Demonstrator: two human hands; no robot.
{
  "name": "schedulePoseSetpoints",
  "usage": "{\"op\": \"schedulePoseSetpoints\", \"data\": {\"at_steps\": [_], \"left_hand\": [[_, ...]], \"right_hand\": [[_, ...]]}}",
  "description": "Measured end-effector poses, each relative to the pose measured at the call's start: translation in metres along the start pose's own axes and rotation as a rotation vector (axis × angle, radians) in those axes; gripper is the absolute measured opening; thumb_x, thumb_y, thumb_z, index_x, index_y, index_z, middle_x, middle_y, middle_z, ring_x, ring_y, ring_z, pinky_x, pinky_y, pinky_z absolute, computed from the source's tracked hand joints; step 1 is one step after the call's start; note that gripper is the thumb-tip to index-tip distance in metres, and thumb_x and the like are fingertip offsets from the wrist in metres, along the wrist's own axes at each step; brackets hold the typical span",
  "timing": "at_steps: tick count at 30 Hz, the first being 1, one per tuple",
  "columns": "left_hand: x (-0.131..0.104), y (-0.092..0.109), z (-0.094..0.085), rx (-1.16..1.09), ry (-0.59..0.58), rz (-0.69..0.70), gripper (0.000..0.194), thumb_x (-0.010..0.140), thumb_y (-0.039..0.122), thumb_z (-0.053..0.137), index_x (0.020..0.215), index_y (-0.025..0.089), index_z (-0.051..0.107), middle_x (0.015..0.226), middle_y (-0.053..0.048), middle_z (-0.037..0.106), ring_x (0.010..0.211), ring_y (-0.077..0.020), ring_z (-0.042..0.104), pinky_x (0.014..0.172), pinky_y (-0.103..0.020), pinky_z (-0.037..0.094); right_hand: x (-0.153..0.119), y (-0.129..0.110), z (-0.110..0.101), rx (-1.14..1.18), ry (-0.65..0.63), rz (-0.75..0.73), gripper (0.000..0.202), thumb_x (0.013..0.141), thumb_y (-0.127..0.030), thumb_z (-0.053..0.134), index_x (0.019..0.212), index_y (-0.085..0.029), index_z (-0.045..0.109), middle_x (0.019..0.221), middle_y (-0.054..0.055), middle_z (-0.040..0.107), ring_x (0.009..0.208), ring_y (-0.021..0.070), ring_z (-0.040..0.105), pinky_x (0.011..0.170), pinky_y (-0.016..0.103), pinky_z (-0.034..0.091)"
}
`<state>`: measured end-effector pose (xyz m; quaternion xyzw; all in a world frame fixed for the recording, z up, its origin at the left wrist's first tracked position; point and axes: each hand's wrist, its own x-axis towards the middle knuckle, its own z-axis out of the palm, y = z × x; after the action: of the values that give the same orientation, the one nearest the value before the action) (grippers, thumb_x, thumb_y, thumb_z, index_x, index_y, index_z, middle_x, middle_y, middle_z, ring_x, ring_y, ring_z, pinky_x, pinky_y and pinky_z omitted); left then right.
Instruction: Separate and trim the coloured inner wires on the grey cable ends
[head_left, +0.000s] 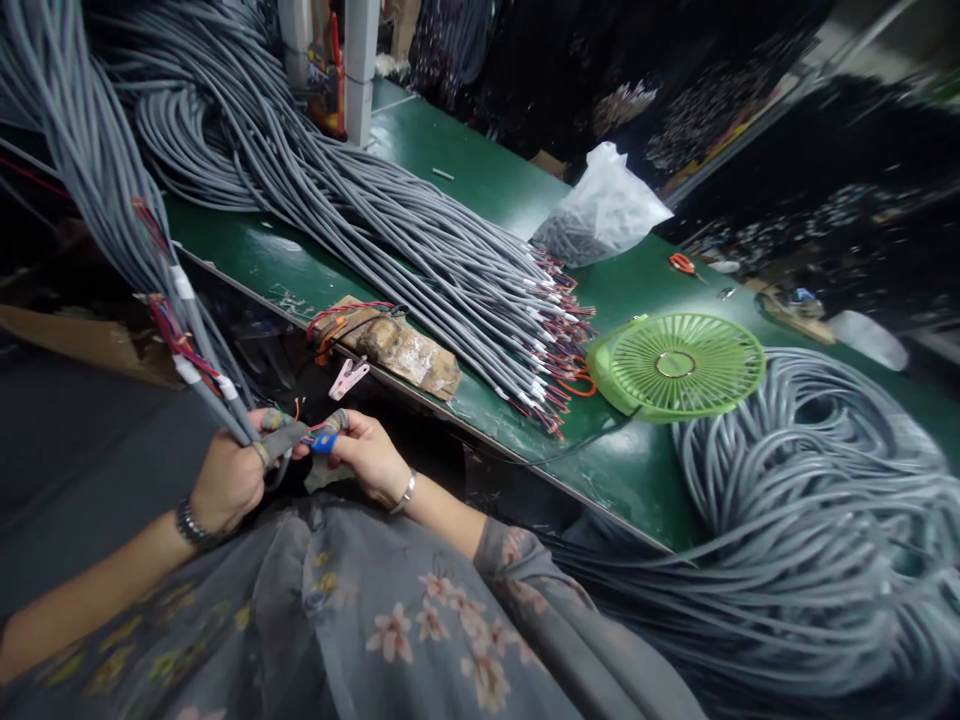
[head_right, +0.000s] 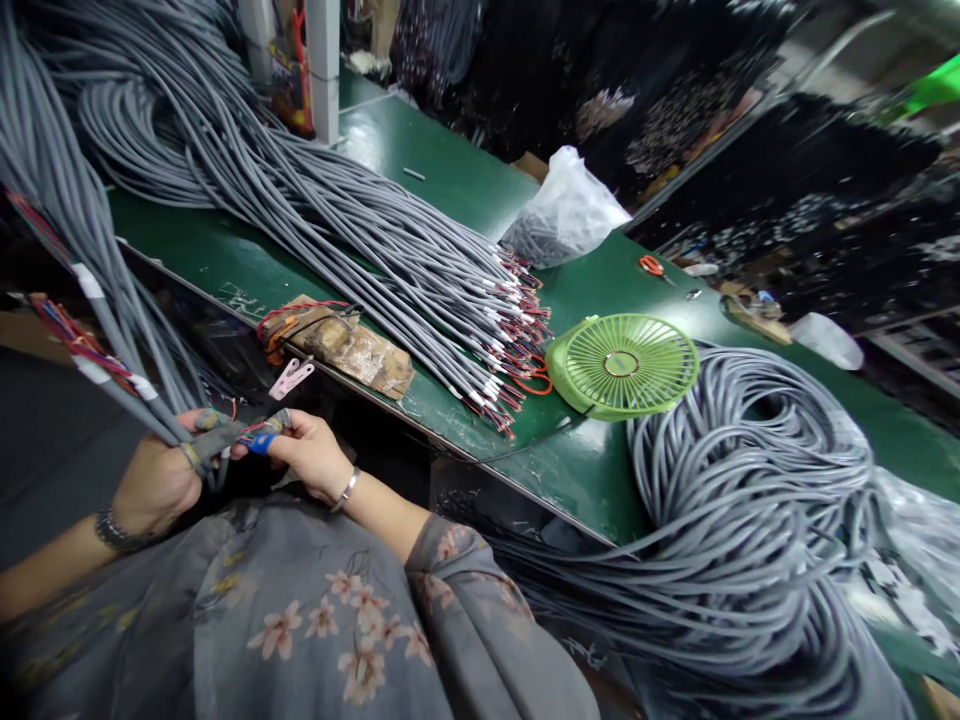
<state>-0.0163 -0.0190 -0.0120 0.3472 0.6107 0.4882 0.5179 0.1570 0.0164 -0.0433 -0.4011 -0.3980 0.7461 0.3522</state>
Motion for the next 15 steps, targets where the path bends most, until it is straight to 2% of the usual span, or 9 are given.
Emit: {"op": "schedulePoseSetpoints", "data": {"at_steps": [7, 11, 15], "left_hand": [[-0.004, 0.005, 0.002, 0.172, -0.164, 0.019, 0.042, 0.055, 0.058, 0.102, 0.058, 0.025, 0.077, 0.056, -0.005, 0.073, 0.056, -0.0222, 0.065, 0.058, -0.033, 0.054], [-0.004, 0.004, 0.002, 0.118, -0.09, 0.026, 0.043, 0.059, 0.062, 0.099, 0.058, 0.027, 0.075, 0.058, -0.005, 0.074, 0.058, -0.0231, 0.064, 0.058, -0.034, 0.053], [-0.002, 0.002, 0.001, 0.029, -0.035, 0.027, 0.04, 0.058, 0.058, 0.1, 0.059, 0.028, 0.073, 0.058, -0.004, 0.075, 0.059, -0.023, 0.064, 0.058, -0.034, 0.053]], "right_hand": [[0.007, -0.005, 0.004, -0.011, 0.004, -0.022, 0.053, 0.065, -0.052, 0.106, 0.075, -0.024, 0.062, 0.071, -0.004, 0.063, 0.066, 0.014, 0.057, 0.063, 0.027, 0.051], [0.007, 0.002, 0.004, 0.017, 0.033, -0.024, 0.059, 0.066, -0.062, 0.105, 0.077, -0.025, 0.06, 0.068, -0.006, 0.061, 0.06, 0.0117, 0.051, 0.059, 0.027, 0.049], [0.003, 0.006, 0.0, 0.004, -0.03, 0.045, 0.06, 0.067, -0.063, 0.105, 0.078, -0.024, 0.06, 0.066, -0.006, 0.061, 0.058, 0.011, 0.051, 0.058, 0.026, 0.047]]}}
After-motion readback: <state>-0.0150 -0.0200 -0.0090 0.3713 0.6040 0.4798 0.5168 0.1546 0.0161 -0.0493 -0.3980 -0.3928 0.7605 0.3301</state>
